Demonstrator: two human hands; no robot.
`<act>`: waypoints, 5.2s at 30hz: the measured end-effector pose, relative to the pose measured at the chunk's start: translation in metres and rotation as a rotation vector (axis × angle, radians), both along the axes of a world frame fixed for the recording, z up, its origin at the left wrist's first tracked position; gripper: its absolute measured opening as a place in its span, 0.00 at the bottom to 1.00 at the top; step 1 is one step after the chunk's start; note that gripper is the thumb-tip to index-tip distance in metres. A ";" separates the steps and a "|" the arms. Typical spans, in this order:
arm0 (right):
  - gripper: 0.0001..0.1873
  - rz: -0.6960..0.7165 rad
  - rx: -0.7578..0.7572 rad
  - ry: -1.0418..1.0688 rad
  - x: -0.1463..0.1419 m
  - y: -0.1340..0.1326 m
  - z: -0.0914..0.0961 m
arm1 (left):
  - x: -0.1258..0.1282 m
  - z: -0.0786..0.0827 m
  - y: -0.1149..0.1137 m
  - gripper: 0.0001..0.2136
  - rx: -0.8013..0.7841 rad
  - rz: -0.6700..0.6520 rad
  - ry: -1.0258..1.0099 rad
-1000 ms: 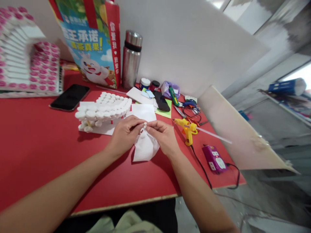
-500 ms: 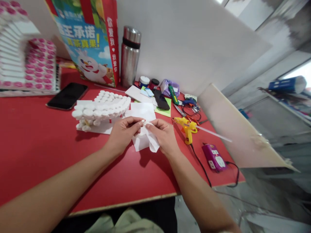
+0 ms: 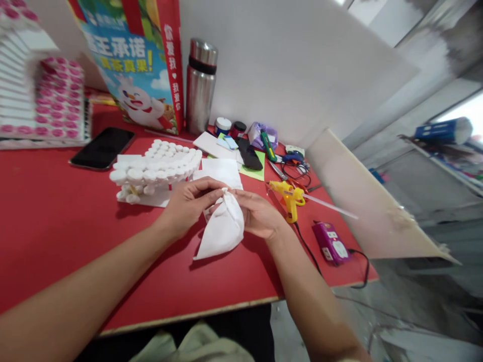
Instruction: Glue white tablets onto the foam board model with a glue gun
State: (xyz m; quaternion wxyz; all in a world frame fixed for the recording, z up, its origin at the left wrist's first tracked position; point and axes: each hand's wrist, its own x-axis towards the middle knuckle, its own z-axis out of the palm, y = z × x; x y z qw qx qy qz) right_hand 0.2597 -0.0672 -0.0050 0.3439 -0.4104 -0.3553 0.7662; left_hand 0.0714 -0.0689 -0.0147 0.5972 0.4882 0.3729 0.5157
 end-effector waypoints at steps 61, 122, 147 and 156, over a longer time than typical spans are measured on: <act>0.08 -0.274 0.848 -0.640 -0.015 -0.013 -0.005 | -0.001 -0.010 0.005 0.04 0.202 0.040 0.107; 0.17 -0.261 1.016 -0.895 -0.021 -0.020 0.000 | 0.014 -0.018 -0.011 0.11 0.713 0.305 0.514; 0.16 -0.106 1.033 -0.926 -0.006 -0.012 0.000 | 0.000 -0.011 0.004 0.07 0.319 0.006 0.285; 0.23 -0.097 0.621 -0.605 -0.008 -0.010 0.005 | -0.002 -0.010 0.004 0.06 0.359 -0.001 0.410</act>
